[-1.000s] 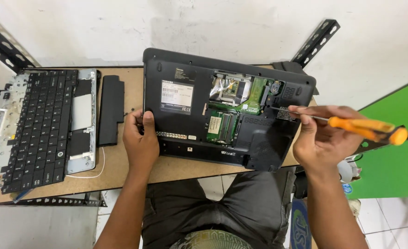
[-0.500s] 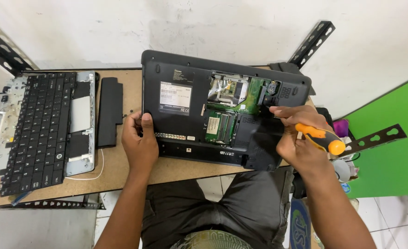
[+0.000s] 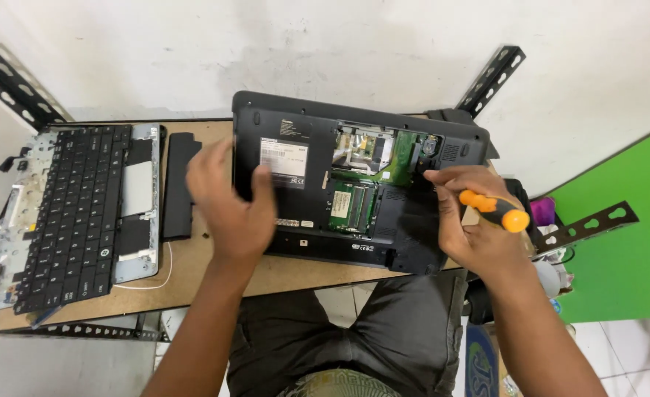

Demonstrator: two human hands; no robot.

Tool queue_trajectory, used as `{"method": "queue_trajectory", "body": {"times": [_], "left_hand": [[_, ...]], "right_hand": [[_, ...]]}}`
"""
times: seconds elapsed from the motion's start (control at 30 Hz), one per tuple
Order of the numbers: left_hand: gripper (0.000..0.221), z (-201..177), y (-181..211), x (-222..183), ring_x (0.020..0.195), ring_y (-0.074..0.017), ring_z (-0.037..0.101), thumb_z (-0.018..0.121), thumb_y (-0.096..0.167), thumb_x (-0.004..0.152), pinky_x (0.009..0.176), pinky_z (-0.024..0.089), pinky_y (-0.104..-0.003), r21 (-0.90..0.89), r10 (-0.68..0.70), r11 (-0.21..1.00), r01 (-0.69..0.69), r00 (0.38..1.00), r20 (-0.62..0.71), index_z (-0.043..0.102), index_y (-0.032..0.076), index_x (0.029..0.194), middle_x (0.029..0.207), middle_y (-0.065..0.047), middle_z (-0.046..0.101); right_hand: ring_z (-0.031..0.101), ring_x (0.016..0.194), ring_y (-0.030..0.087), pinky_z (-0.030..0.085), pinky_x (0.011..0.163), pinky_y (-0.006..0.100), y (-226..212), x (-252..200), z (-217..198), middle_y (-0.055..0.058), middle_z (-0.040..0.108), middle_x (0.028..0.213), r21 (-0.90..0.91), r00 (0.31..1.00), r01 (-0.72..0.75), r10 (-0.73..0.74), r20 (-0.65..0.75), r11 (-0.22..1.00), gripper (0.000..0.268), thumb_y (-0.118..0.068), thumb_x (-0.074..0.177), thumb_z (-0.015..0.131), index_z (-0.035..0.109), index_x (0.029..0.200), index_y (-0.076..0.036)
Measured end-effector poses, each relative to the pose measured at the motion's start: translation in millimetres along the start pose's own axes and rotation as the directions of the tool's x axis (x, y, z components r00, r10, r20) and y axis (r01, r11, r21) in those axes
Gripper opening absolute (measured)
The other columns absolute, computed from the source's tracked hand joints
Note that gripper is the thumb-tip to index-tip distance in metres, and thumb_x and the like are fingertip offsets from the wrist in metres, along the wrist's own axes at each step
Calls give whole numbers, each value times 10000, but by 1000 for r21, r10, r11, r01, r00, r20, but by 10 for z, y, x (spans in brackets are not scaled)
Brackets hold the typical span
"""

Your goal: Disassembling a laptop to access internal components using a screwdriver and prying tools

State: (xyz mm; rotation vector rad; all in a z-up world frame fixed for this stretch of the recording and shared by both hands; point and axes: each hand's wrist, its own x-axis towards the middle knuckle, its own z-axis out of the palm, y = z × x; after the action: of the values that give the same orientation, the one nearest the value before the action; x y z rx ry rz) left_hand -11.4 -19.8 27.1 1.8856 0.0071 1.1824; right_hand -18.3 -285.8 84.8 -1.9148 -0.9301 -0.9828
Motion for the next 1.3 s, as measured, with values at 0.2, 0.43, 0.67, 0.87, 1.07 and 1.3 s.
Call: {"method": "queue_trajectory", "body": {"times": [0.2, 0.43, 0.67, 0.87, 1.07, 1.3], "left_hand": [[334, 696, 361, 306, 1034, -338, 474, 641, 158, 783, 929, 308, -485, -33, 490, 870, -492, 856, 162, 574, 94, 1103, 1052, -141, 518], [262, 1252, 114, 281, 914, -310, 611, 543, 288, 875, 936, 307, -550, 204, 489, 778, -594, 776, 398, 614, 200, 1111, 884, -89, 615], [311, 1295, 13, 274, 904, -275, 616, 425, 396, 950, 940, 302, -523, 215, 404, 808, -549, 781, 476, 634, 227, 1108, 896, -84, 635], [278, 1320, -53, 282, 808, -285, 625, 525, 365, 886, 869, 359, -525, 292, 244, 814, -503, 751, 613, 669, 221, 1076, 824, -74, 637], [298, 1271, -99, 255, 901, -324, 620, 542, 308, 905, 892, 375, -557, 292, 64, 868, -402, 673, 737, 661, 181, 1146, 894, -120, 645], [291, 1445, -428, 153, 1013, -341, 575, 533, 323, 875, 908, 390, -558, 347, -133, 885, -310, 545, 828, 661, 204, 1107, 1001, -107, 623]], "right_hand": [[670, 721, 475, 558, 622, 451, -71, 54, -5, 271, 588, 876, -47, 996, 90, -91, -3, 995, 272, 218, 818, 570, 386, 1017, 190], [675, 719, 373, 575, 640, 370, 207, -69, 36, 278, 454, 1084, 20, 987, 64, -60, -152, 998, 760, 192, 791, 622, 131, 1345, 23], [679, 720, 308, 567, 626, 331, 452, -114, 95, 248, 506, 1084, 136, 988, -65, 83, -130, 989, 722, 173, 820, 569, 114, 1363, 33], [662, 694, 271, 603, 643, 331, 680, -24, 156, 294, 386, 1302, 160, 988, -96, 114, -104, 982, 990, 171, 811, 611, -118, 1435, -76], [665, 743, 335, 596, 682, 404, 777, 117, 240, 293, 502, 1192, 117, 989, -150, 150, 5, 982, 900, 160, 803, 621, 11, 1445, -1], [667, 742, 356, 583, 643, 432, 774, 312, 247, 223, 600, 930, 163, 948, -314, 299, 108, 936, 573, 110, 827, 619, 377, 1335, 2]]}}
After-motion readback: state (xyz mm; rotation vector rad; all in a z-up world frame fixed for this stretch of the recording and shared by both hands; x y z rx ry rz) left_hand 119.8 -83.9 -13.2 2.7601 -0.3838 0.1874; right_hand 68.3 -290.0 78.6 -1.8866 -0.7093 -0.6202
